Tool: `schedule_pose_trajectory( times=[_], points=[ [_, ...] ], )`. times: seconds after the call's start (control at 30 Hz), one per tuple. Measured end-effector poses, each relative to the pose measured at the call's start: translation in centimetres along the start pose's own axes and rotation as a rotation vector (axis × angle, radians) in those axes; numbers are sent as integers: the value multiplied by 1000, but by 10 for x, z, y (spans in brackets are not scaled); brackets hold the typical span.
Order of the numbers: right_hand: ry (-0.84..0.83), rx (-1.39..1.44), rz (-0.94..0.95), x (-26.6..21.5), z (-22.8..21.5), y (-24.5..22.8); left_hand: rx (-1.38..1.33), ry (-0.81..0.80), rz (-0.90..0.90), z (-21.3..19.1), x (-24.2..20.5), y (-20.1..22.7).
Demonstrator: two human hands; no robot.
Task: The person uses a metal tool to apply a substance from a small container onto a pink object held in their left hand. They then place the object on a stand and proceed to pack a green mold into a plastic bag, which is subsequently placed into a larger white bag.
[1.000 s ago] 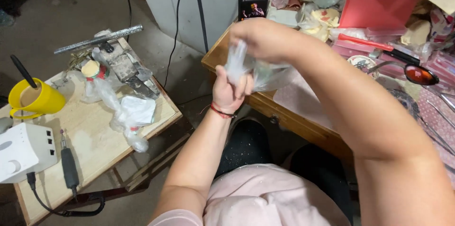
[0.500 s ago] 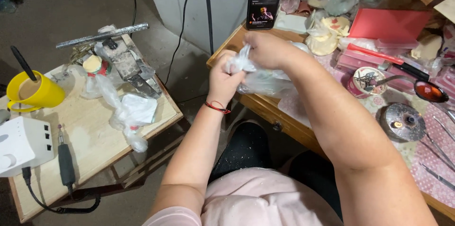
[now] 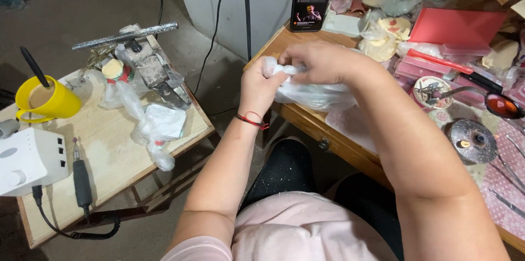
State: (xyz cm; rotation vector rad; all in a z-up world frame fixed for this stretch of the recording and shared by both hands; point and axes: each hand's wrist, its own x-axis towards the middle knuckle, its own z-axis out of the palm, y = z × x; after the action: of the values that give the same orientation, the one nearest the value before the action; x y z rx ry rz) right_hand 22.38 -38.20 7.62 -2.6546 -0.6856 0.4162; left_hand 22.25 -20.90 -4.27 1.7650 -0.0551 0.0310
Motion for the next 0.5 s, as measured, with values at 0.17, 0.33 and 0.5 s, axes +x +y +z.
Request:
schedule_pose_trajectory(
  times=[0.17,0.33,0.5],
  points=[
    [106,-256,-70,7,26,5,-747,-84,-70,24,7,-34],
    [272,-216,-148,-13,23,-12,-983,-63,-46,23,-12,-4],
    [248,92,-56,-13,14,-14,-914,-44,129,23,-11,-20]
  ],
)
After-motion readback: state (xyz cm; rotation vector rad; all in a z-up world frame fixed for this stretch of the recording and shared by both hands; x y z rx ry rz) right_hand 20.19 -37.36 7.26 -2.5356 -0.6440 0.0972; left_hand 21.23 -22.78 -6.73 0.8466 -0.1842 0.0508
